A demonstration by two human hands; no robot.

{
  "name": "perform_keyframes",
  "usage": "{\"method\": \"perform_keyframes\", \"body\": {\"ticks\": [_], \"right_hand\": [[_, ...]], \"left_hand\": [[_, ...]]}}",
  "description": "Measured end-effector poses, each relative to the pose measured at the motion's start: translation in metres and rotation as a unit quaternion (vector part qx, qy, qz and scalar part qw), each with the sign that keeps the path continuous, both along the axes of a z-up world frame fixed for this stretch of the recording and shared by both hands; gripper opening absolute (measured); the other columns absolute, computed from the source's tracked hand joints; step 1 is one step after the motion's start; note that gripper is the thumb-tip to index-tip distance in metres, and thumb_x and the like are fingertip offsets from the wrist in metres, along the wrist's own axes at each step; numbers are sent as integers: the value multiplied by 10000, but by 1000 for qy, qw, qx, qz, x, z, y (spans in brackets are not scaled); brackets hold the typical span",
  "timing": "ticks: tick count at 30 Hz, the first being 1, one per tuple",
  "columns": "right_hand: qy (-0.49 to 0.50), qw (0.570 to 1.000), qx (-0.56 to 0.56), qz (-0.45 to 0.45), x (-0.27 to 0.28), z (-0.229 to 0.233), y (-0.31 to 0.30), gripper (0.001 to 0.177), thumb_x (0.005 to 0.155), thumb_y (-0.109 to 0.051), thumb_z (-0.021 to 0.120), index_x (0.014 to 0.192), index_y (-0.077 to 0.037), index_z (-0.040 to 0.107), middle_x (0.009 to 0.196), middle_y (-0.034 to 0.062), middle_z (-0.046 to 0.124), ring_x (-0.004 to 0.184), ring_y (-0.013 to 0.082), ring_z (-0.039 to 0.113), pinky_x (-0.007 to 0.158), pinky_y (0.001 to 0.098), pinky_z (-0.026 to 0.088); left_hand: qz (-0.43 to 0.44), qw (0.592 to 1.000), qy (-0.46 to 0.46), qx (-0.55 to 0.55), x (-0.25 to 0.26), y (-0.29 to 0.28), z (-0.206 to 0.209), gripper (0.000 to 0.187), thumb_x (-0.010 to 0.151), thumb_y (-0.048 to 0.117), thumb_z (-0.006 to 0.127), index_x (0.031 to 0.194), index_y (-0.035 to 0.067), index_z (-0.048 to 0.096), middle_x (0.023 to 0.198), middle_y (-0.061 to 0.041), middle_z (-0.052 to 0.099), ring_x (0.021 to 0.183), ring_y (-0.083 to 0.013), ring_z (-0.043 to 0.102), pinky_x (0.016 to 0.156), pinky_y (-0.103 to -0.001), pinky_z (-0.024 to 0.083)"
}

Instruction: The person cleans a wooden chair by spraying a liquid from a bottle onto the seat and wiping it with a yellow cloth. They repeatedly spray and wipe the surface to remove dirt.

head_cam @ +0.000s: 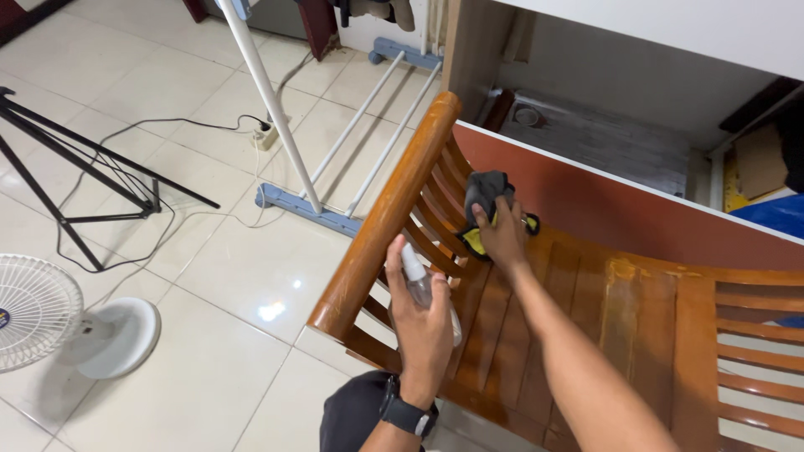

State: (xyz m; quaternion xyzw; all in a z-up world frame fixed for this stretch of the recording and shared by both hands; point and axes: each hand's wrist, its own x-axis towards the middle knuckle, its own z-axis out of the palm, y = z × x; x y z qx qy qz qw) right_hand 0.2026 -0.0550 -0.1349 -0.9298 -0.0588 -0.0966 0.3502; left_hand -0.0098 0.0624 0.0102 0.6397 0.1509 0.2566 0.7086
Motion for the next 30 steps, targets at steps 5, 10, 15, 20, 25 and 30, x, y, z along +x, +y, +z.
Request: {"method": "perform_keyframes", "body": {"ticks": [5,10,15,20,25,30], "right_hand": [[40,949,299,89,10,46,14,583,1027,-553,541,1377,-90,599,1345,159,662,1272,275,614,1095,419,447],[10,918,354,177,8,133,75,626,981,-502,629,1452,-97,547,1549,97,480,1442,227,407,1183,391,305],[-43,890,331,311,-48,153,86,475,995,-416,671,1302,-55,647,1647,99,316,1468,300,439,1224,452,377],[-205,904,100,362,-153,139,86,449,909,-419,754,1245,-126,704,1498,72,480,1485,356,387,1243,571,329],[-302,874,-46,378,-128,148,87,582,959,-629,529,1363,-216,595,1534,113,451,1505,331,395,1234,596,358],[-18,956,-75,284,-13,179,70,780,959,-701,377,1615,-279,346,1688,193,185,1434,477,335,1151,611,376]], "left_hand": [[18,999,-28,-21,0,-4,0,647,963,11,563,1558,124,336,1182,-95,607,947,-137,645,842,-304,593],[41,999,-15,-14,-22,-4,3,683,955,5,587,1571,136,323,1173,-103,573,926,-152,643,782,-305,608],[121,987,-102,17,-71,1,11,702,941,-13,627,1555,128,317,1224,-124,549,894,-183,665,726,-338,639],[307,914,-218,-152,-108,39,37,774,917,-62,541,1605,169,273,928,-124,587,735,-238,635,628,-394,596],[304,924,-203,-116,-111,64,46,718,965,-18,534,1618,157,292,923,-124,580,737,-245,629,623,-400,586],[301,929,-165,-135,-106,68,45,702,949,0,527,1596,136,292,908,-125,586,717,-241,628,580,-405,586]]}}
